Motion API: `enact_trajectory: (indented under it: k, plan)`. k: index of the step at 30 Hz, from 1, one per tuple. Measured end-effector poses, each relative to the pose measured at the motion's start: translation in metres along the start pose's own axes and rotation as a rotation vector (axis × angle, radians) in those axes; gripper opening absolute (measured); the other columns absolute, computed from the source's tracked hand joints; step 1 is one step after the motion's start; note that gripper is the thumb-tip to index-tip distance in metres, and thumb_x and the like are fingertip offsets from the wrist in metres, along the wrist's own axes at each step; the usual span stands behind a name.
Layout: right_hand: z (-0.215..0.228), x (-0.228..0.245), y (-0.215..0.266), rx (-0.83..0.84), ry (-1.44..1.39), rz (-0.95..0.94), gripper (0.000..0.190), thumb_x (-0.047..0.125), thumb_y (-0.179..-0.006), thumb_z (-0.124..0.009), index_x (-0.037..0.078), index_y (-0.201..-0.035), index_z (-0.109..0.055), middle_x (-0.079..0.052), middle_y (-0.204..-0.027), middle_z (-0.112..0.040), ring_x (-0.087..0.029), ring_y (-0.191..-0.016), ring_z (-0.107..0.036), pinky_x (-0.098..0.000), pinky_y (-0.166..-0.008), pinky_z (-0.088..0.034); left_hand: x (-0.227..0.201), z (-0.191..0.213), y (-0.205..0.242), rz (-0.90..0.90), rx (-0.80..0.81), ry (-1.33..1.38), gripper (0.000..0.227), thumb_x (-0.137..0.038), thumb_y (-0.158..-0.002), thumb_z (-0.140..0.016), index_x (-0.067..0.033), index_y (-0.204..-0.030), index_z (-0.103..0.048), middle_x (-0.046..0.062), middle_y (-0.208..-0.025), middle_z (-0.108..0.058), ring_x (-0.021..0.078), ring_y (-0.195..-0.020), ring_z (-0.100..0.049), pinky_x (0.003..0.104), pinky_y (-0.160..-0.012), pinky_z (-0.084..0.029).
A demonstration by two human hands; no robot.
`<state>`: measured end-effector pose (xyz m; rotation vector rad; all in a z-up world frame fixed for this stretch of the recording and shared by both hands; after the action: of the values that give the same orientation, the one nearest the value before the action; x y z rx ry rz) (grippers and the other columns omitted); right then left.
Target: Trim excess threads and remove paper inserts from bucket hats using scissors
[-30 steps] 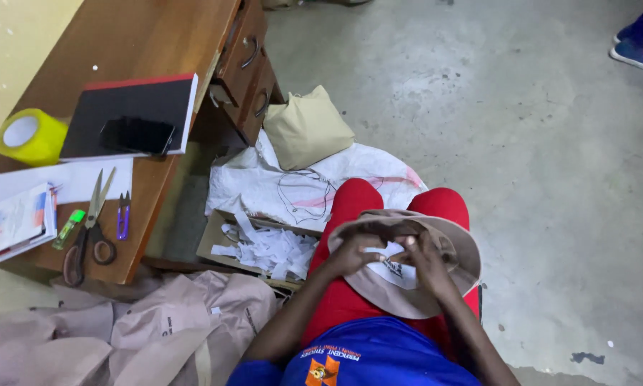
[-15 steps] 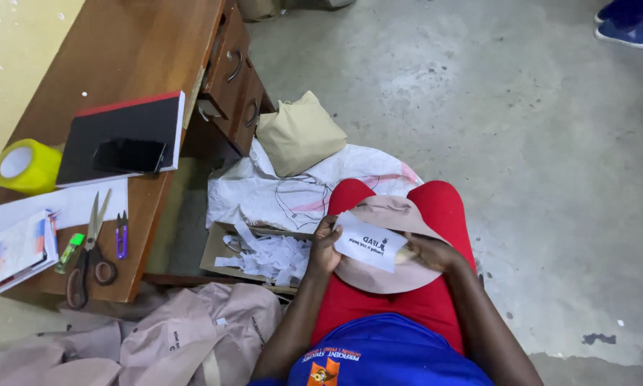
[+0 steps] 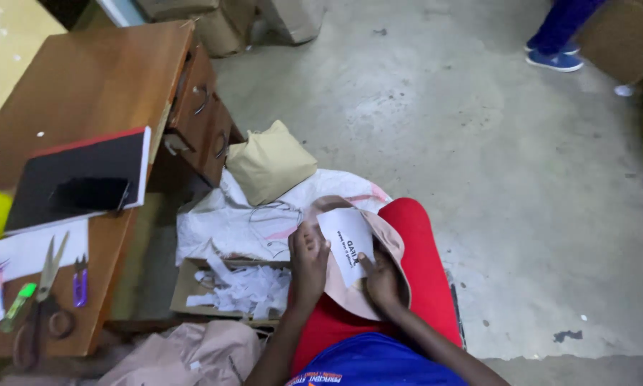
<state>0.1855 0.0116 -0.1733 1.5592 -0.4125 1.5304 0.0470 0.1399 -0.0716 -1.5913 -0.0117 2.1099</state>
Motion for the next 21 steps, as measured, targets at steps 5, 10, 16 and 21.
enact_trajectory:
  k: [5,10,16,21]
  plan:
    - [-0.003,-0.001,-0.022,0.041,-0.275,0.122,0.02,0.021,-0.097,-0.07,0.006,-0.11,-0.076,-0.006,-0.099,-0.08,-0.014,-0.085,-0.072,-0.0307,-0.077,-0.058,-0.059,-0.032,0.061,-0.115,0.232,-0.102,0.033,-0.018,-0.104,-0.057,-0.0026,-0.133,-0.054,0.017,-0.12,-0.057,0.0312,-0.103,-0.062,0.044,-0.085,-0.053]
    - [-0.016,0.0,-0.038,0.15,-0.668,-0.154,0.025,0.009,-0.097,-0.071,-0.001,-0.12,-0.069,-0.023,-0.115,-0.08,-0.032,-0.089,-0.075,-0.0429,-0.073,-0.064,0.004,-0.045,0.059,-0.166,0.176,-0.197,0.024,-0.002,-0.095,-0.058,-0.0017,-0.119,-0.058,0.02,-0.113,-0.061,0.0386,-0.104,-0.061,0.05,-0.089,-0.05]
    - [-0.029,-0.039,-0.073,0.356,-0.632,0.054,0.051,0.008,-0.085,-0.082,0.008,-0.133,-0.062,-0.012,-0.119,-0.078,-0.024,-0.102,-0.075,-0.0385,-0.084,-0.061,0.012,-0.031,0.037,-0.1,0.012,-0.262,0.069,-0.009,-0.084,-0.082,0.0007,-0.143,-0.049,0.022,-0.131,-0.055,0.0426,-0.125,-0.052,0.053,-0.103,-0.047]
    - [-0.022,-0.011,-0.056,0.31,-0.692,-0.161,0.039,0.001,-0.091,-0.079,0.0,-0.125,-0.06,-0.015,-0.102,-0.075,-0.029,-0.078,-0.079,-0.0433,-0.062,-0.068,0.057,-0.038,0.021,0.052,-0.058,-0.069,0.068,-0.008,-0.079,-0.089,0.0009,-0.137,-0.055,0.03,-0.121,-0.057,0.0567,-0.113,-0.062,0.059,-0.094,-0.055]
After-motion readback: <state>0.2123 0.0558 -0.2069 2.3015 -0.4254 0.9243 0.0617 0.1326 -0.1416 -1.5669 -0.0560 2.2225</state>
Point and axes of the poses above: each hand's wrist, its own y-axis away from the middle knuckle, its own z-axis out of the back of the hand, x = y × z, the point moved 5 cm from there along -y, towards the middle knuckle
